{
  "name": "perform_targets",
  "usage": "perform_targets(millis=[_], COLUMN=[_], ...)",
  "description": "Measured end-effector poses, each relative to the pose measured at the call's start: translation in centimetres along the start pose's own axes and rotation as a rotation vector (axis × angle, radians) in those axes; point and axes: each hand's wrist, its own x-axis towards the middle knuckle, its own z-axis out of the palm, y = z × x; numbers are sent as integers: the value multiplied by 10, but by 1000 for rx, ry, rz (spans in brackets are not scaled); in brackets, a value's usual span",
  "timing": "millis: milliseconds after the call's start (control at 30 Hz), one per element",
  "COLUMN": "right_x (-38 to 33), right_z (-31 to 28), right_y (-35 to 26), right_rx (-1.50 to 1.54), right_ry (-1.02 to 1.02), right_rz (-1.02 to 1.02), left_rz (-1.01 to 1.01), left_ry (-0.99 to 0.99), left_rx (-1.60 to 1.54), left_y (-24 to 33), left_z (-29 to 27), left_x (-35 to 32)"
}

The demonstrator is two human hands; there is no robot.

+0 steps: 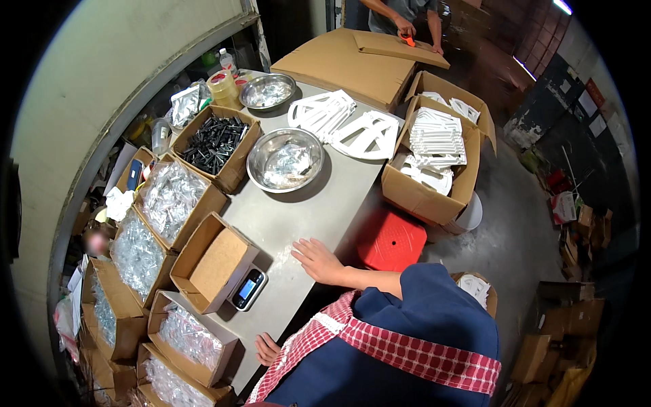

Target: The person sorts white plastic frames from a cardboard box and stacks them on a table. They then pick up a metal bowl and place it on a digital scale, followed by placing a small plastic bag of hardware into the bowl. The person continues to gather various small plastic bags containing screws and fittings from surrounding boxes and places them into the bowl on the scale.

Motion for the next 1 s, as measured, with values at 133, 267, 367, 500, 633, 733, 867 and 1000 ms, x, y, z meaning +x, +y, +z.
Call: perform_targets(millis=[133, 267, 367, 500, 633, 733, 867, 1000], right_x=[-1, -1, 4, 2, 2, 3, 4, 6], right_z=[-2, -7, -10, -11, -12, -14, -10, -9], right_y=[3, 8, 9, 16, 16, 17, 24, 24], right_rx=[22, 2, 18, 27, 0, 8, 16, 37], right_ry=[-16, -44, -56, -66, -84, -99, -119, -155], right_rz=[-41, -83, -118, -133, -139, -144, -162, -172], left_rz=[-52, -66, -92, -55, -29, -72, -15, -62], left_ry=[36, 233, 121, 114, 286, 301, 242, 220], left_rx=[23, 206, 159, 196, 267, 212, 293, 282], left_y=[6, 27, 23, 18, 24, 25, 24, 20], left_z=[3, -9, -4, 11, 5, 8, 7, 11], left_x=[1, 21, 12, 7, 17, 16, 19, 14])
